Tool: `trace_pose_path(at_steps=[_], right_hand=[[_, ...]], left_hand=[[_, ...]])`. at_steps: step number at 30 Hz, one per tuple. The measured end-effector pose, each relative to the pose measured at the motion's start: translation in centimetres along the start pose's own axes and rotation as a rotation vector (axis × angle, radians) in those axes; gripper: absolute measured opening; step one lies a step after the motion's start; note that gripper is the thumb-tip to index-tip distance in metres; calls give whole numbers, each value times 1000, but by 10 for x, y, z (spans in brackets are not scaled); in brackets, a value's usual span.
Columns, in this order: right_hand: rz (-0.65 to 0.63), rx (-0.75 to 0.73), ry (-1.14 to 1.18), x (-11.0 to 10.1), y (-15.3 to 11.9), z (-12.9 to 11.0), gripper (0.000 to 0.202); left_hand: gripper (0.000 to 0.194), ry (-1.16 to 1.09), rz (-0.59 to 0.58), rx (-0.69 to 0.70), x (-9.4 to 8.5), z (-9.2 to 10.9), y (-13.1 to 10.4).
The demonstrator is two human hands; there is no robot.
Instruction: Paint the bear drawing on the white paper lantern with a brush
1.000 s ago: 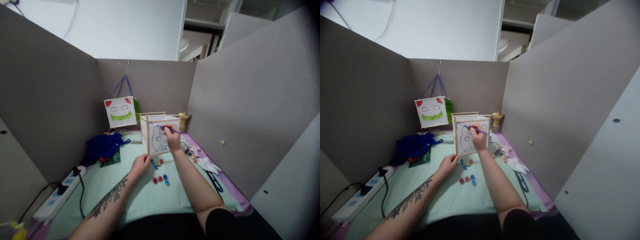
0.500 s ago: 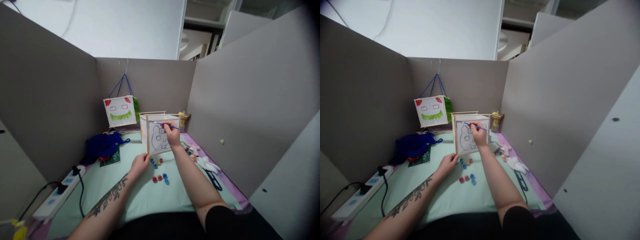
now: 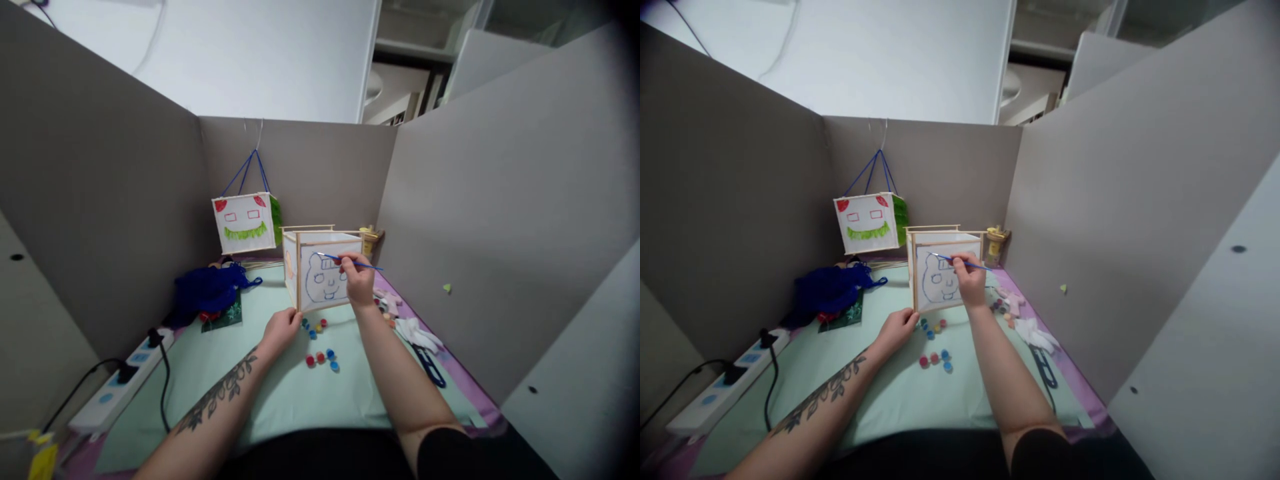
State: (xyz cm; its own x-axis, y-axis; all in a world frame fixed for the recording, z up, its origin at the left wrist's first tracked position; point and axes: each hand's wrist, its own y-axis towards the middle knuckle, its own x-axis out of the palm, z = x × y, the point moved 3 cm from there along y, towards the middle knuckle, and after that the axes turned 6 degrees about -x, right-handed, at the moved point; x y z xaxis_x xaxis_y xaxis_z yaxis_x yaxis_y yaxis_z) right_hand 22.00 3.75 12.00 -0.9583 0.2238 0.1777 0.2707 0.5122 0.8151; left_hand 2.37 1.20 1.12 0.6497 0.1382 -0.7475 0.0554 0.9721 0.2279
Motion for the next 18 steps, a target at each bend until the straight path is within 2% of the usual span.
trace_pose_path(at_steps=[3, 8, 18], right_hand=[[-28, -25, -49, 8, -5, -8, 17], [-100, -151, -203, 22, -12, -19, 14], [-104, -361, -350, 35, -16, -23, 12]], left_hand=[[33, -2, -1, 2, 1, -2, 1], [33, 14, -12, 1, 3, -3, 2], [33, 22, -10, 3, 1, 0, 1]])
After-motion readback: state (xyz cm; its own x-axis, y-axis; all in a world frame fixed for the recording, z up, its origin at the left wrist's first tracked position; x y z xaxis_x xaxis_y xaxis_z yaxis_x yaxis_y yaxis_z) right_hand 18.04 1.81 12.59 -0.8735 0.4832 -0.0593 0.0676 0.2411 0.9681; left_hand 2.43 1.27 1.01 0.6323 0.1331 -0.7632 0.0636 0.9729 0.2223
